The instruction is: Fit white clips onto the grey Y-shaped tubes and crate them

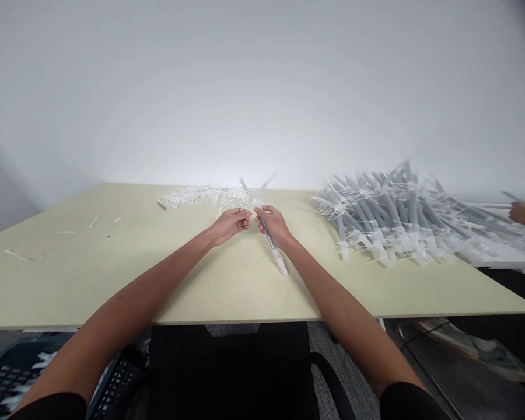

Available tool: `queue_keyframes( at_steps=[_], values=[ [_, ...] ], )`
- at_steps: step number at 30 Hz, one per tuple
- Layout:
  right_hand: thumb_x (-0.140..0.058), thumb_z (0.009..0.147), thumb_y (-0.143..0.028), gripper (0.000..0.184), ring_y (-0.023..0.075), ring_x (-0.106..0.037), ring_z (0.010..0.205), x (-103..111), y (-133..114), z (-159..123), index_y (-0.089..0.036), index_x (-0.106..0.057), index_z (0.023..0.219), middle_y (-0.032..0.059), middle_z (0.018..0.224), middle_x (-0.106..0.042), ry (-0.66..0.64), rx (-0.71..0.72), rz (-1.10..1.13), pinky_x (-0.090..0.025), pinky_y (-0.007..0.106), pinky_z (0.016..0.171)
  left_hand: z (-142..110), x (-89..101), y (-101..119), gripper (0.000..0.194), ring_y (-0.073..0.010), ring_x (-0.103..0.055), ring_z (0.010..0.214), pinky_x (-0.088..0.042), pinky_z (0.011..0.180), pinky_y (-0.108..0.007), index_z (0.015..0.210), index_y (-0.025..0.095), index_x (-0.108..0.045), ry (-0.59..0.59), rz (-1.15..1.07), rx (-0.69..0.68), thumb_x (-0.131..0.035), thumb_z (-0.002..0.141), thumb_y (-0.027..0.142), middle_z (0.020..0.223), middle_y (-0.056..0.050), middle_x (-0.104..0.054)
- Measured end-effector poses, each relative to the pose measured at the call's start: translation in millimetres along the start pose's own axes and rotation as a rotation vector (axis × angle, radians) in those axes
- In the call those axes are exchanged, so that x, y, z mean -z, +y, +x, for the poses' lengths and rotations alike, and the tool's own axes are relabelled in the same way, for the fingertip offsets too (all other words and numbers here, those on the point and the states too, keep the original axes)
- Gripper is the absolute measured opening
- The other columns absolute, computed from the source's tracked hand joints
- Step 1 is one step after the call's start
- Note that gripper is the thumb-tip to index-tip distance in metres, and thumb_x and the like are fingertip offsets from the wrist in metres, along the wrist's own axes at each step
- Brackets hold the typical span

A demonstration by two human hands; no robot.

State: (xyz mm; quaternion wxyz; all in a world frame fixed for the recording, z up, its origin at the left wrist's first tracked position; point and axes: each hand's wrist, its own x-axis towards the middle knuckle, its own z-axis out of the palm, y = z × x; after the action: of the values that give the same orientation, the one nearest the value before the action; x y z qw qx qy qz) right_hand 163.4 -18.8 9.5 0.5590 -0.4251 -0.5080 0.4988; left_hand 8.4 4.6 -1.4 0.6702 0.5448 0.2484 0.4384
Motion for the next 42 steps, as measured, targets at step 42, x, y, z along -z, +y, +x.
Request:
queue_keyframes(
  at_steps=[42],
  values=[
    [-0.060,0.075,-0.040,0.025,0.0054,-0.040,0.034,0.2,7.0,1.6,-0.015,-0.060,0.079,0.0047,0.065,-0.065,0.039,0.085,-0.164,-0.027,0.019,0.029,1.8,-5.5,7.0,0.021,-0.0078,-0.043,0.063,-0.047,0.071,-0.031,0.066,0.017,-0.042,0.094,0.303,-0.180,-0.058,0.072,0.028,0.065,0.004,-0.039]
  ],
)
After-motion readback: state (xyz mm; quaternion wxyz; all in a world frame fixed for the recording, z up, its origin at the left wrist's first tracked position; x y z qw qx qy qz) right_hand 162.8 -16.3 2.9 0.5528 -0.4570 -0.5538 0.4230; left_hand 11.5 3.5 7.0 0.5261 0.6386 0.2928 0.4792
